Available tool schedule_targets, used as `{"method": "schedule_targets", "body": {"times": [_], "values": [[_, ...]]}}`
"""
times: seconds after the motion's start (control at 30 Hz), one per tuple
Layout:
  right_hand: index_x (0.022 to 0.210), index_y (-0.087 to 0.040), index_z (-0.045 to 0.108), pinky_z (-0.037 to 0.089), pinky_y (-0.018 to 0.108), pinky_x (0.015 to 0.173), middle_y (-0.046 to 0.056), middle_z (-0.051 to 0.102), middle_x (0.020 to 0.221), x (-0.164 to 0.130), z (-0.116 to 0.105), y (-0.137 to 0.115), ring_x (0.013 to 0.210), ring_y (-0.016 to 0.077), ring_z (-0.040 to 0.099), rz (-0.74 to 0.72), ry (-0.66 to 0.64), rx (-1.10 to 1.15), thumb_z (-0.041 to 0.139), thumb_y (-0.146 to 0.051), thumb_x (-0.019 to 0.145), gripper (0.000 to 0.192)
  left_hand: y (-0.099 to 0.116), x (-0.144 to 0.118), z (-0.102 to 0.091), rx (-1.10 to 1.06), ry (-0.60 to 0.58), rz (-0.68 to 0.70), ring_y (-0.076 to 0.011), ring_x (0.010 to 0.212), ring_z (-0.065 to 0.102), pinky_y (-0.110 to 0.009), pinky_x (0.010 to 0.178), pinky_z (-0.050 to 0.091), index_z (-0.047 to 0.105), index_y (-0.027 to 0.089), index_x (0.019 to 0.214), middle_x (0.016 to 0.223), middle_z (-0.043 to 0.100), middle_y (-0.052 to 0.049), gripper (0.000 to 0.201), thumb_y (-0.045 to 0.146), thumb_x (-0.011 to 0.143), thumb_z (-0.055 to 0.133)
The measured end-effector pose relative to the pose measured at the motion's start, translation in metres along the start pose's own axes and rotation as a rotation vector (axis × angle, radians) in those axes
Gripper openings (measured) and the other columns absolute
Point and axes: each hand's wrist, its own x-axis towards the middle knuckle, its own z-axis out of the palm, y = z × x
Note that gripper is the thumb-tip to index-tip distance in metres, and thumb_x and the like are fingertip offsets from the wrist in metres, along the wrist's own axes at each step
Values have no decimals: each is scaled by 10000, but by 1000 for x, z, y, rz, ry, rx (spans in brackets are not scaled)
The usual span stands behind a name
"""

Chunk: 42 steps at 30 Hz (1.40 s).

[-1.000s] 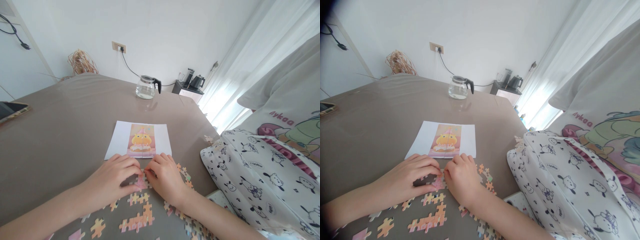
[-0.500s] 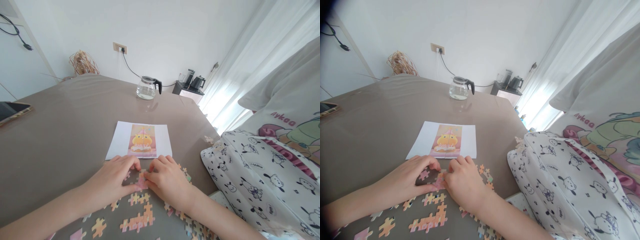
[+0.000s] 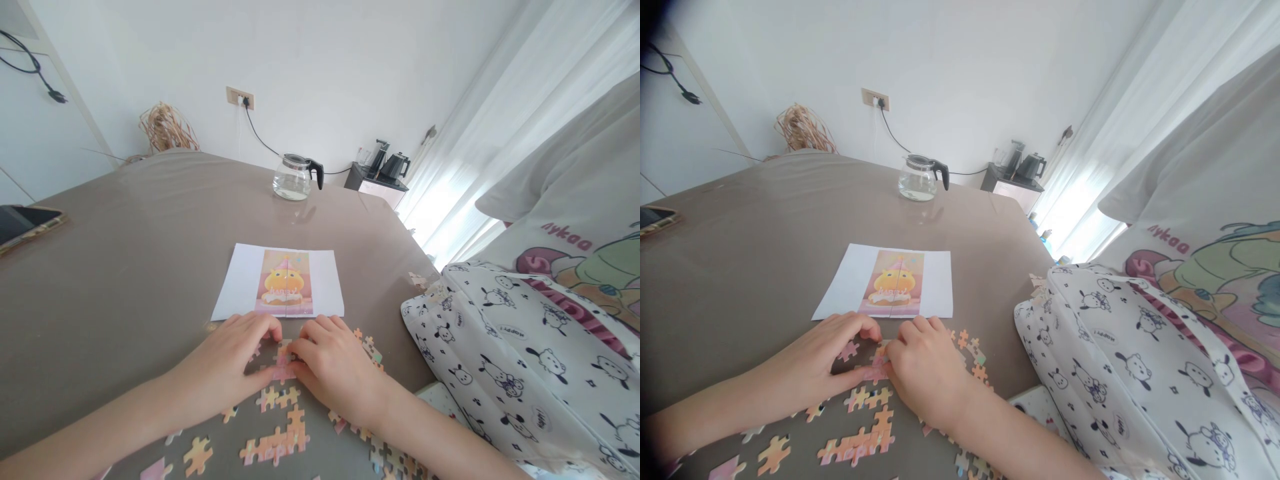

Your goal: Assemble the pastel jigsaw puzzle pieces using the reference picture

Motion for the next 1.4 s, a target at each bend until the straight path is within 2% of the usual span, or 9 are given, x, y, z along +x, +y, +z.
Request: {"method": "schedule_targets", "body": {"times": [0.17,0.3,0.43,0.5,0.6,0.73,0.9,1.03,1.4], "values": [[902,-189,675,350,321,667,48,618,835,1,-18,8,774,197,532,24,57,-29,548,-107,924,152,-1,0,0,2,8,21,-198,814,563,-317,716,452,522,242,948,939,627,-11,235,437,852,611],[929,-180,684,383,326,701,65,634,855,1,-29,16,808,206,549,72,99,-9,518,-127,947,175,-2,-1,0,3,11,25,-191,785,565,-308,686,452,523,242,942,930,631,-15,203,407,849,596],[937,-177,703,409,329,720,65,641,865,-6,-20,18,822,210,567,87,6,5,565,-130,923,146,-2,-1,-1,-3,20,39,-186,805,557,-310,719,447,515,249,971,967,621,-8,128,304,858,541],[978,-177,706,422,327,736,64,645,884,-11,-11,17,837,209,571,104,8,40,568,-116,916,163,0,-1,-2,-7,27,39,-182,785,544,-312,719,440,515,252,960,943,614,2,102,313,878,521],[1033,-191,705,425,332,754,57,649,894,-18,-1,16,855,211,574,116,62,105,602,-148,906,169,1,0,-4,-16,44,44,-184,768,531,-315,710,428,520,253,928,907,612,5,104,343,916,469],[1055,-227,704,404,335,745,39,647,892,-23,6,18,843,206,572,110,145,157,655,-193,879,185,-1,0,-2,-32,84,32,-206,799,522,-324,713,411,521,259,917,876,603,-4,206,390,969,371],[965,-239,707,378,308,709,14,631,830,-25,11,21,805,186,568,76,242,166,678,-184,865,118,-6,1,2,-77,130,-16,-214,866,530,-336,770,418,525,269,949,902,600,-2,289,450,992,304],[872,-218,686,352,298,668,1,618,781,-25,17,22,746,175,552,53,315,130,709,-171,835,65,-7,1,3,-101,155,-44,-192,882,540,-326,807,416,536,270,943,906,600,10,295,423,995,289],[842,-199,647,326,306,659,10,603,761,-27,19,21,720,185,531,66,331,112,672,-149,840,57,-12,2,4,-80,169,9,-195,875,525,-333,799,392,543,265,934,895,599,10,251,348,981,311]]}}
